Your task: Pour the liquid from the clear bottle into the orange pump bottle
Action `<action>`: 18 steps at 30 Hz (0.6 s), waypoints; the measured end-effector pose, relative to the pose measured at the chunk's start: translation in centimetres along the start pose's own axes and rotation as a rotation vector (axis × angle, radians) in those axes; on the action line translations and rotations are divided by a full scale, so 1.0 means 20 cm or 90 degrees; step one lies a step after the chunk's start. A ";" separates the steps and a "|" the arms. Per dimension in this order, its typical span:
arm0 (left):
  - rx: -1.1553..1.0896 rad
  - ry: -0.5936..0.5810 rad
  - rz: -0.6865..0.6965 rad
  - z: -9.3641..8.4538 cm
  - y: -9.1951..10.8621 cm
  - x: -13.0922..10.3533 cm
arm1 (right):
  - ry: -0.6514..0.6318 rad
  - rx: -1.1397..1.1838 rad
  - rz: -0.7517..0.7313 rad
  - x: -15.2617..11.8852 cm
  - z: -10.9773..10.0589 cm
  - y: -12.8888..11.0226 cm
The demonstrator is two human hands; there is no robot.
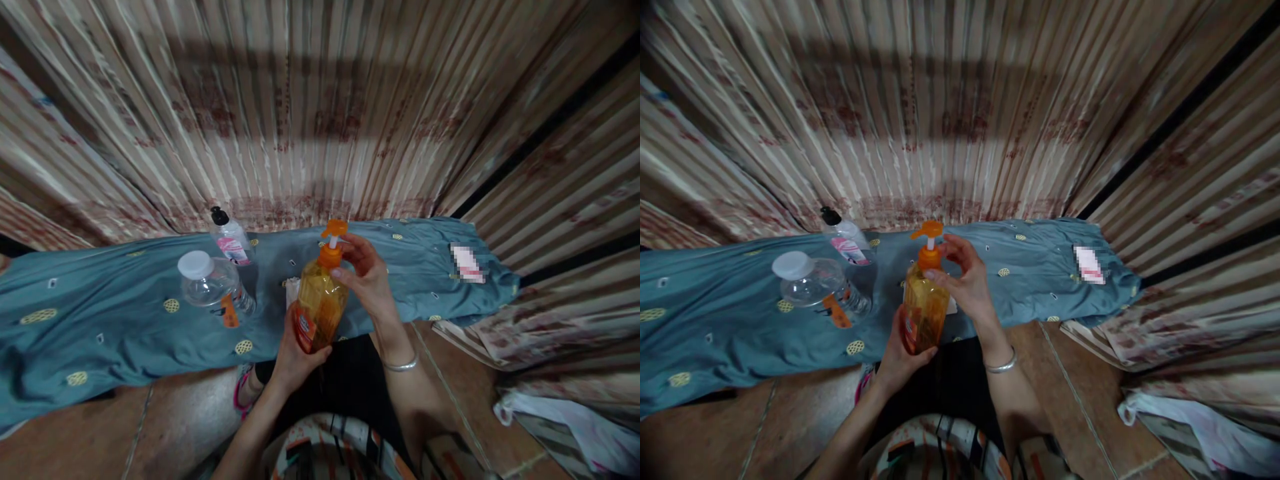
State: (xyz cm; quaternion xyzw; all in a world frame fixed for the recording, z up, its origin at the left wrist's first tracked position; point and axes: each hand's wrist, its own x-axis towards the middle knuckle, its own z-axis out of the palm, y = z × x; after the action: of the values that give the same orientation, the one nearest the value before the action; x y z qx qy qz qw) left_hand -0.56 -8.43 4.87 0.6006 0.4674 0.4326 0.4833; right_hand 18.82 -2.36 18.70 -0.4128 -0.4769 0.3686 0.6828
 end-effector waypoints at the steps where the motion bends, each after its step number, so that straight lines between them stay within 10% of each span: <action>1: 0.005 0.007 -0.002 -0.01 0.01 0.00 | 0.016 -0.011 -0.008 0.00 0.01 0.00; 18: 0.006 -0.033 -0.004 -0.05 0.02 0.00 | -0.051 0.011 0.057 0.00 0.05 -0.07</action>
State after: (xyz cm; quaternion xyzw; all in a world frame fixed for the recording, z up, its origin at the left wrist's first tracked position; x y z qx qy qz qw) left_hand -1.36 -8.26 5.50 0.6123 0.4587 0.4134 0.4937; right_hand 18.07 -2.75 20.10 -0.4129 -0.4816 0.4194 0.6494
